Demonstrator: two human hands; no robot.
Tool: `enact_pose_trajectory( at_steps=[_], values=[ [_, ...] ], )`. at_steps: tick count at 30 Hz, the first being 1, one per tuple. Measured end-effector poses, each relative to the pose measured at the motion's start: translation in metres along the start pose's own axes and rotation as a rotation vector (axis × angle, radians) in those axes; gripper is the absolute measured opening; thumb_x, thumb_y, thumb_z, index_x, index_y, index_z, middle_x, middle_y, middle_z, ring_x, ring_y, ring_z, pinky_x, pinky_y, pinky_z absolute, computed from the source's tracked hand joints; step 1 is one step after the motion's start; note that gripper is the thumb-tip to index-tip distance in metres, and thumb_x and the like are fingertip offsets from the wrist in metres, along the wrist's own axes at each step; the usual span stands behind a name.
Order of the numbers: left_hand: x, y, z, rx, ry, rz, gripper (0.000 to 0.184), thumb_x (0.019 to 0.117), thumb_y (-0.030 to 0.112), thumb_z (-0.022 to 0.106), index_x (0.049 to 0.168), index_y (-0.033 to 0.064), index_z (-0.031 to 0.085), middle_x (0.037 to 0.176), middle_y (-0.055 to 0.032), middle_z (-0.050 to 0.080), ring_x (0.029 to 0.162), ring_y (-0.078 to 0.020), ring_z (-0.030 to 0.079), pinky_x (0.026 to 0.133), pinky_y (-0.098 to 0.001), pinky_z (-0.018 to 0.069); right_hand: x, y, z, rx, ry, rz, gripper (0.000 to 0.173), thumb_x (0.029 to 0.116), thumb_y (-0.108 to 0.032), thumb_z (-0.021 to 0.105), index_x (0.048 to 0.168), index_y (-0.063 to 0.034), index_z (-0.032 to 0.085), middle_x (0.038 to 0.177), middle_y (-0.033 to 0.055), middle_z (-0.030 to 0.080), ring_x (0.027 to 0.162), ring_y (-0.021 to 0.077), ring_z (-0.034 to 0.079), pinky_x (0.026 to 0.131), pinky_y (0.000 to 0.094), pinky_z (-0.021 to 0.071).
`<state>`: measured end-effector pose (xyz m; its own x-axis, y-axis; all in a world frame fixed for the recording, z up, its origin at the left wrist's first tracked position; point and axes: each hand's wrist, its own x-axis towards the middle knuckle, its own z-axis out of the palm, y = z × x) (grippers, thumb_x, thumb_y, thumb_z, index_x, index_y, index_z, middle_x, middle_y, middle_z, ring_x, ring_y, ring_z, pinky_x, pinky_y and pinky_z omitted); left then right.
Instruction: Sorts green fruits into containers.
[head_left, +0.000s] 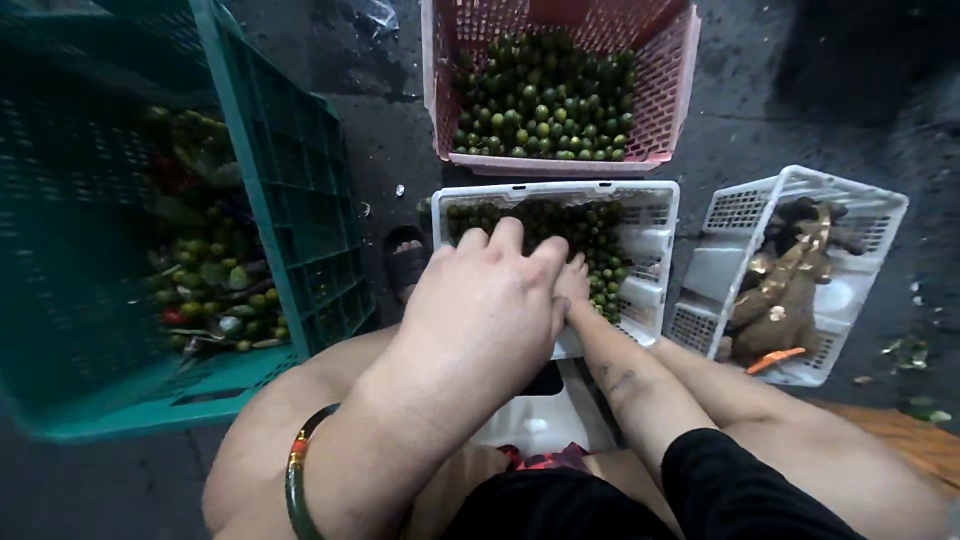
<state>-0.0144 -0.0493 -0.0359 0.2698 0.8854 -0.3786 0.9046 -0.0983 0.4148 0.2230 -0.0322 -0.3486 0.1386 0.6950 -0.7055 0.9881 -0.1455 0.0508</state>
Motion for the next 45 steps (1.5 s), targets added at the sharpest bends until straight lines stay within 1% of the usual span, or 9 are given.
enact_pose_trajectory(
  at_steps=[7,11,20,29,31,34,36,39,45],
  values=[
    [0.011,0.024,0.0,0.019,-0.005,0.065,0.042,0.1006,0.049,0.053,0.136,0.0292,0.065,0.123,-0.0116,0.062,0.104,-0.0325,0.063,0.075,-0.0469,0.0523,-0.03,0.005,-0.047,-0.027,-0.143,-0.197,0.082,0.091,-0.036,0.076,0.161,-0.029,0.034,0.166,0.0287,0.022,0.142,0.0502,0.04,0.103,0.0643,0.0448],
    [0.014,0.03,0.006,0.044,-0.09,0.082,0.043,0.1009,0.052,0.053,0.137,0.0304,0.065,0.126,-0.0099,0.063,0.107,-0.0308,0.063,0.078,-0.0472,0.0531,-0.003,0.015,-0.03,-0.031,-0.17,-0.212,0.078,0.0815,-0.035,0.084,0.152,-0.0271,0.05,0.162,0.0253,0.032,0.133,0.0523,0.049,0.093,0.0664,0.0523],
    [0.019,0.025,0.003,0.047,-0.096,0.034,0.041,0.1014,0.054,0.053,0.134,0.0327,0.066,0.12,-0.0068,0.064,0.106,-0.0289,0.063,0.078,-0.0468,0.0534,-0.005,0.022,0.006,-0.041,-0.014,-0.185,0.067,0.0853,-0.028,0.082,0.147,-0.0214,0.056,0.156,0.0164,0.046,0.131,0.0486,0.052,0.086,0.0629,0.0567],
    [0.019,0.026,-0.004,0.015,-0.094,0.0,0.04,0.1027,0.053,0.051,0.132,0.0319,0.068,0.121,-0.0066,0.063,0.107,-0.0283,0.062,0.077,-0.0456,0.0532,-0.017,0.018,0.008,0.162,-0.029,-0.183,0.066,0.0864,-0.017,0.08,0.147,-0.0143,0.054,0.146,0.0188,0.055,0.125,0.0464,0.058,0.098,0.0652,0.05],
    [0.023,0.025,-0.004,0.008,-0.116,0.007,0.04,0.1029,0.053,0.051,0.132,0.0317,0.067,0.123,-0.0069,0.063,0.109,-0.029,0.063,0.079,-0.0465,0.0543,-0.018,0.026,-0.001,0.377,-0.102,-0.161,0.066,0.0833,-0.014,0.082,0.144,-0.0104,0.055,0.135,0.0216,0.062,0.117,0.0426,0.064,0.095,0.0628,0.0525],
    [0.024,0.023,-0.006,-0.009,-0.116,0.01,0.04,0.1026,0.053,0.052,0.133,0.0312,0.067,0.127,-0.0076,0.063,0.114,-0.0299,0.062,0.083,-0.0487,0.0545,-0.029,0.044,-0.016,1.084,-0.43,-0.07,0.049,0.0936,-0.011,0.068,0.14,-0.019,0.052,0.103,0.0088,0.066,0.076,0.0182,0.064,0.061,0.0339,0.0552],
    [0.026,0.023,-0.007,-0.029,-0.113,0.011,0.04,0.1025,0.051,0.053,0.133,0.0296,0.067,0.128,-0.0081,0.063,0.116,-0.0302,0.062,0.086,-0.0503,0.0541,-0.046,0.058,-0.028,1.543,-0.728,-0.154,0.038,0.093,-0.02,0.065,0.13,-0.0244,0.055,0.098,0.0033,0.07,0.068,0.0116,0.067,0.051,0.0244,0.0547],
    [0.029,0.021,-0.006,-0.049,-0.131,-0.003,0.045,0.1019,0.052,0.055,0.138,0.026,0.063,0.131,-0.0101,0.063,0.116,-0.0311,0.064,0.088,-0.0533,0.055,-0.064,0.06,-0.037,1.957,-1.053,-0.457,0.042,0.0782,-0.031,0.085,0.116,-0.019,0.071,0.107,0.009,0.076,0.074,0.0167,0.074,0.052,0.0255,0.0596],
    [0.031,0.014,-0.001,-0.046,-0.168,-0.048,0.05,0.1021,0.051,0.056,0.143,0.0226,0.058,0.134,-0.0134,0.062,0.117,-0.0343,0.064,0.091,-0.0581,0.0541,-0.102,0.034,-0.063,2.289,-1.131,-0.615,0.045,0.0855,-0.044,0.074,0.118,-0.0133,0.074,0.125,0.0171,0.07,0.104,0.0335,0.073,0.072,0.0443,0.065]
  ],
)
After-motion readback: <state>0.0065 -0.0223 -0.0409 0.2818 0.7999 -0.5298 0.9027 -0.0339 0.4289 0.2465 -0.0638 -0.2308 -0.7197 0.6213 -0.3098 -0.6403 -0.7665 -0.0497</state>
